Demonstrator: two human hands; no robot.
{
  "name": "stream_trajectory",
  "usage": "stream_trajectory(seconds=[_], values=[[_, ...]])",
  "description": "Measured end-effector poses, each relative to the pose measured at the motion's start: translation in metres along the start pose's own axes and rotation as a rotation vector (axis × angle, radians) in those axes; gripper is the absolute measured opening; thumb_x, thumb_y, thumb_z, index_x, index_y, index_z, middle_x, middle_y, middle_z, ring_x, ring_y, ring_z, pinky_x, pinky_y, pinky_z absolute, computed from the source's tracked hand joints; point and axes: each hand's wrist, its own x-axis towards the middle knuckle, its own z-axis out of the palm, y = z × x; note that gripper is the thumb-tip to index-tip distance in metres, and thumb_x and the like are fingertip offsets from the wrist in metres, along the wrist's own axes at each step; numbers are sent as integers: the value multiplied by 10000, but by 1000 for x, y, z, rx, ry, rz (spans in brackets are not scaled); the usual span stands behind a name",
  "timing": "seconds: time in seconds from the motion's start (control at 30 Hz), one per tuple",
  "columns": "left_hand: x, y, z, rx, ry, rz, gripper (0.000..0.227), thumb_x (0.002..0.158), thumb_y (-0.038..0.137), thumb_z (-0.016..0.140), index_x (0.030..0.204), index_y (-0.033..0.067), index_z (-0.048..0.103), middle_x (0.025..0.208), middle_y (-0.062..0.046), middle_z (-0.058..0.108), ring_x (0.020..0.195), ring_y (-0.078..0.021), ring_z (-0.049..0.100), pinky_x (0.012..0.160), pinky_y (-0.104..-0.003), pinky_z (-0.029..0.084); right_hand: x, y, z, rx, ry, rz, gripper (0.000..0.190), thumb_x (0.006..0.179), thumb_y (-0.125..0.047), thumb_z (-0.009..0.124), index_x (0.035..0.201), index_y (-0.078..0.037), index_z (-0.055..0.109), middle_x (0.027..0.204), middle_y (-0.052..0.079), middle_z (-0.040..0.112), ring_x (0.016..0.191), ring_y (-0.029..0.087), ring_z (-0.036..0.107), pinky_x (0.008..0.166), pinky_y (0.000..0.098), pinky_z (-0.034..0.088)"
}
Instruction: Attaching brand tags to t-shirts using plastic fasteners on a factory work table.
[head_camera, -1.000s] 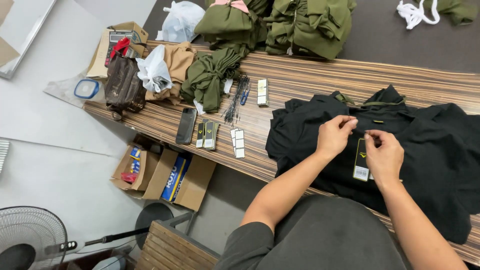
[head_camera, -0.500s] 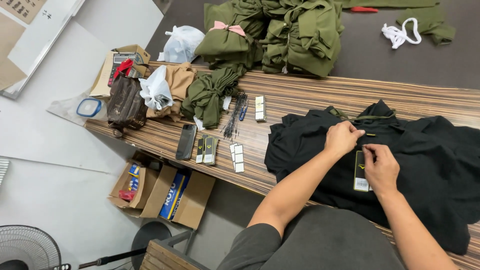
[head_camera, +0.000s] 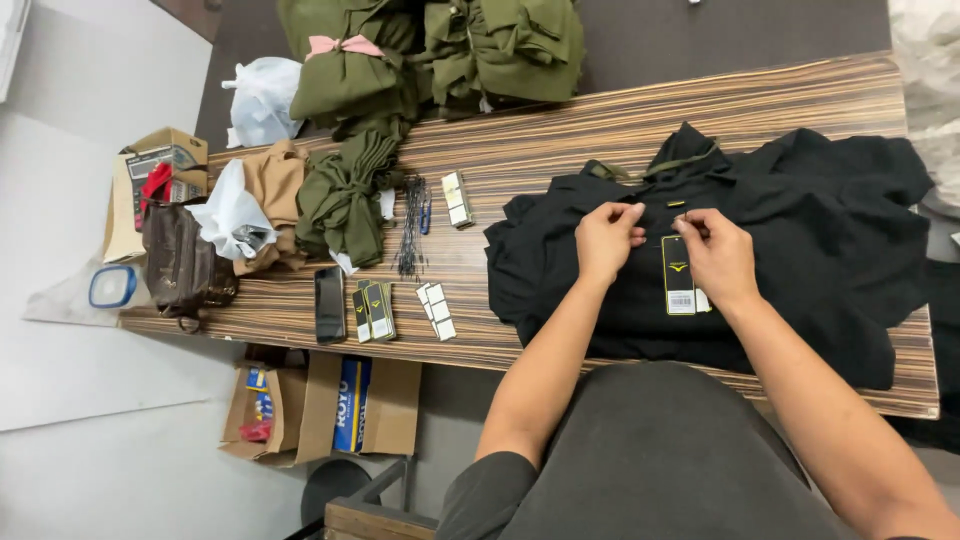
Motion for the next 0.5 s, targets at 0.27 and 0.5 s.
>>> stream_trajectory(seconds=[0.27, 0.5], values=[[38, 13, 32, 757, -60, 195, 401, 943, 445, 614, 983, 65, 734, 914, -210, 768, 993, -409, 758, 861, -504, 627, 18, -18, -14, -6, -137, 373, 150, 1092, -236, 653, 1192, -136, 703, 1030, 55, 763, 1033, 282, 713, 849, 457, 520], [41, 18, 44, 803, -90, 173, 355, 867, 387, 684, 1011, 66, 734, 998, -183, 761, 1107, -392, 730, 970, -493, 595, 29, -38, -22, 83, -181, 464, 189, 1077, -200, 587, 1222, -121, 679, 1087, 57, 758, 1079, 260, 691, 893, 426, 488]])
